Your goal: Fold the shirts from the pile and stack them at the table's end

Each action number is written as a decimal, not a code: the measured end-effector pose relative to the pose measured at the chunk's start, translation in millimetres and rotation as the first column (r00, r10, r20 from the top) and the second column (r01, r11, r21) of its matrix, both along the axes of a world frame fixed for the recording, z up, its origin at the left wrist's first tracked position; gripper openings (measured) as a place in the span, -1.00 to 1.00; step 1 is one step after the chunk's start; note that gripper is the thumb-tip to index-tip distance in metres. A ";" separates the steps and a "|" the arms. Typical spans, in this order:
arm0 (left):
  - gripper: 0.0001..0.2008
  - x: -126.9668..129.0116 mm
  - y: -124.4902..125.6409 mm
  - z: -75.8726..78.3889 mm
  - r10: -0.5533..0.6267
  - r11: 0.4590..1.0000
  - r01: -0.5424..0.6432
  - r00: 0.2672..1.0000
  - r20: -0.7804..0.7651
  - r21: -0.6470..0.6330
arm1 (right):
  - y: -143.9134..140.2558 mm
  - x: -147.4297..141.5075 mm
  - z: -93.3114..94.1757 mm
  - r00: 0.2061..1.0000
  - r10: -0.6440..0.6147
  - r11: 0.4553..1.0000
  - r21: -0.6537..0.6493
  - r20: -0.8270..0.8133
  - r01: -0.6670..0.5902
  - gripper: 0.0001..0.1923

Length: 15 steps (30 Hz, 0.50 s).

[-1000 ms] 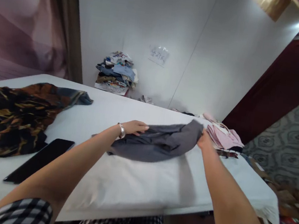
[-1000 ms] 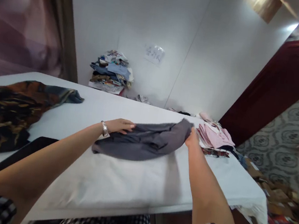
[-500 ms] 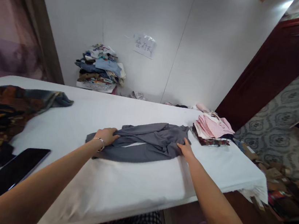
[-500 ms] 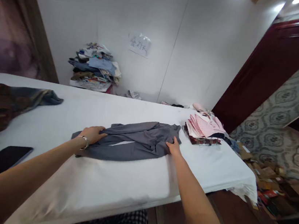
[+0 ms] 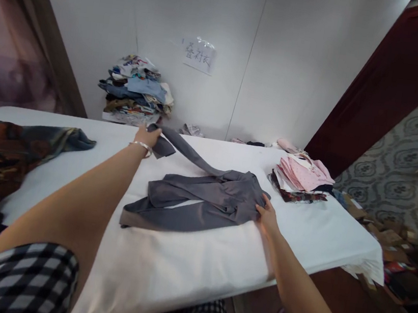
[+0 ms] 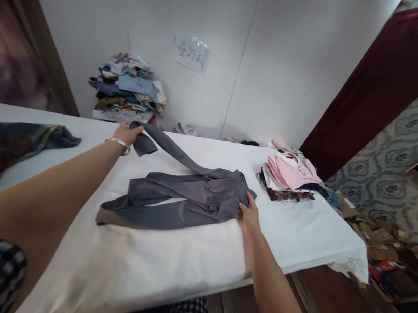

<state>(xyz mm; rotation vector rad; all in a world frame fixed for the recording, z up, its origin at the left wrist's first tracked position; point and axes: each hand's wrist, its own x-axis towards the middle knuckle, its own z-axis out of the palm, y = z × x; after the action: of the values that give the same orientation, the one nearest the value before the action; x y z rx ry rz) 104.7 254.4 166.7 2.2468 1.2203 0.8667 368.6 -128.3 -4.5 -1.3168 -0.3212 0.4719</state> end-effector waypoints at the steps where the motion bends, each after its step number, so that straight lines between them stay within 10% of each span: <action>1: -0.56 1.0 -7.6 -9.9 0.006 1.000 -0.006 0.999 -0.032 -0.001 | -0.8 -1.3 2.4 1.000 0.000 1.000 0.010 -0.015 0.000 -0.12; 8: -0.61 -15.8 -86.0 -96.8 -0.322 0.920 0.385 0.848 -0.422 0.072 | -2.2 -6.3 9.7 0.999 -0.006 0.999 0.037 -0.038 0.008 -0.16; 15: -0.80 -36.1 -123.3 -79.8 -0.311 0.829 0.503 0.778 -0.545 0.246 | -15.8 12.0 4.4 0.960 -0.152 0.963 0.184 -0.235 0.197 -0.21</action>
<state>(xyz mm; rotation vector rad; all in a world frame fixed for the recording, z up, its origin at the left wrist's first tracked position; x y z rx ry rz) 68.5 131.1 87.0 3.0286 0.6963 0.3863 380.6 -144.1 -0.1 -1.0684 -0.0657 0.4171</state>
